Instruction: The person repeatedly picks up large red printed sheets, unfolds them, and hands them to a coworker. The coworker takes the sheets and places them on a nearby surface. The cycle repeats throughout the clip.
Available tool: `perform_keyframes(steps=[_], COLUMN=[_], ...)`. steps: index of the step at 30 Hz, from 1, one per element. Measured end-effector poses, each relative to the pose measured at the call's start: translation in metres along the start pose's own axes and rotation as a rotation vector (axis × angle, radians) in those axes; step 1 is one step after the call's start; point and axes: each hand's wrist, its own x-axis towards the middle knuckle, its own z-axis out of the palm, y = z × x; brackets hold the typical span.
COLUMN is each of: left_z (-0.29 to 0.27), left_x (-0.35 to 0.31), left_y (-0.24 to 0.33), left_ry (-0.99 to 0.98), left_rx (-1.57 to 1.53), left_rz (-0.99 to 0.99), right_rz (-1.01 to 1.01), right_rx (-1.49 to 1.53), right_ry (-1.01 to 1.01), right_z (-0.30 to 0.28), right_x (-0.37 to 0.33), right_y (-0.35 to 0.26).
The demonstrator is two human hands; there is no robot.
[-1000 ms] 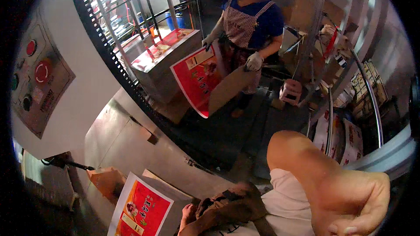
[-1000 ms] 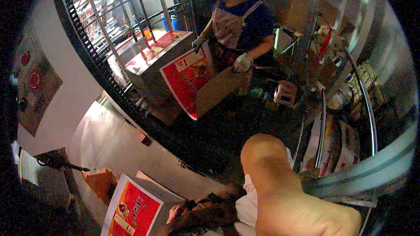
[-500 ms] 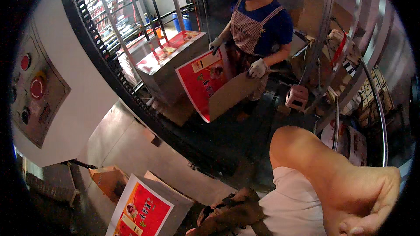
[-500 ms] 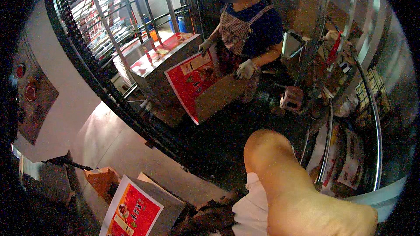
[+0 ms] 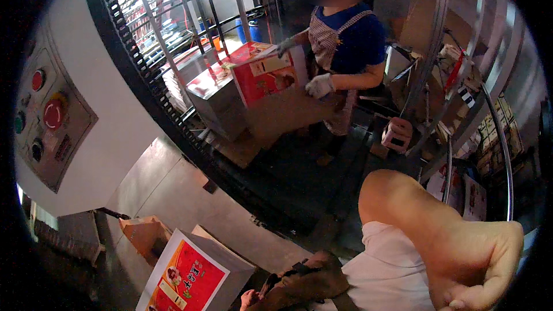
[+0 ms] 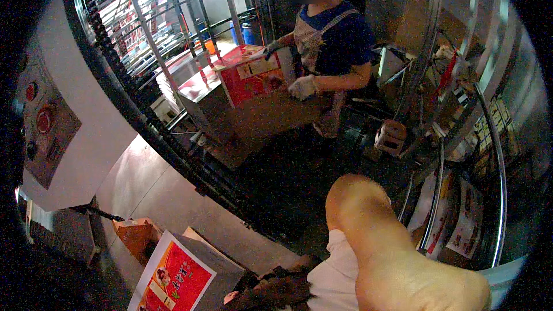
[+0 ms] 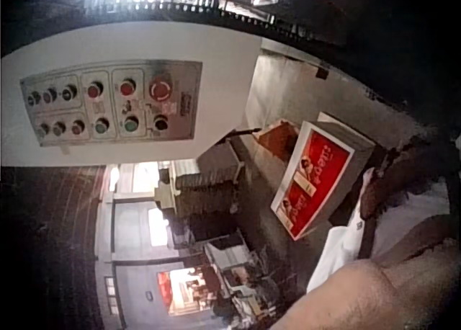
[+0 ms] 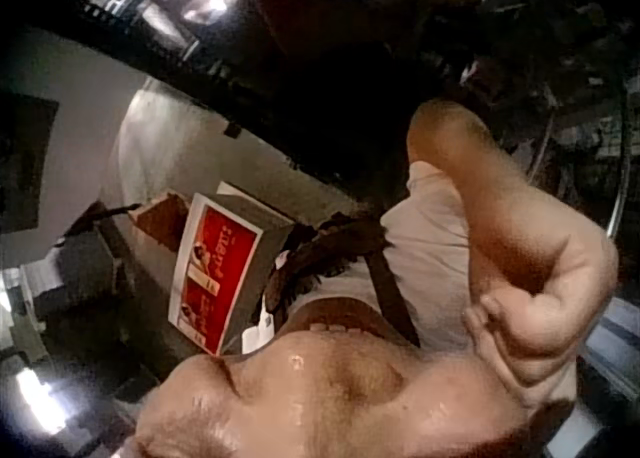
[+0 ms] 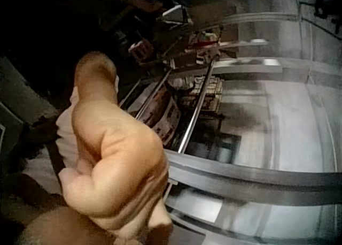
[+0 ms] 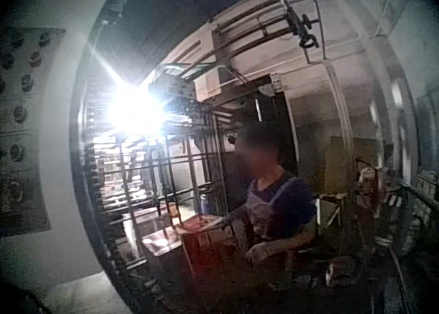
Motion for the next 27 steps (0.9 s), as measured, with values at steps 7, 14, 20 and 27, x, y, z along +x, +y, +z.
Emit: perform_keyframes(steps=[7, 14, 20, 27], left_z=[-0.003, -0.007, -0.006, -0.002], left_x=[-0.004, -0.006, -0.003, 0.001], left_y=[-0.007, -0.017, -0.020, -0.041], left_ry=[0.018, 0.033, 0.042, 0.055], left_rx=[-0.030, -0.078, -0.135, -0.273], left_rz=[-0.023, -0.041, -0.046, -0.090], right_rz=[-0.032, 0.110, 0.212, 0.607], right_rx=[0.073, 0.272, 0.392, 0.354], right_ry=[-0.012, -0.060, 0.167, 0.178], right_z=[-0.010, -0.020, 0.004, 0.030], right_x=[-0.013, -0.023, -0.047, -0.091], right_y=[0.005, 0.003, 0.028, 0.024])
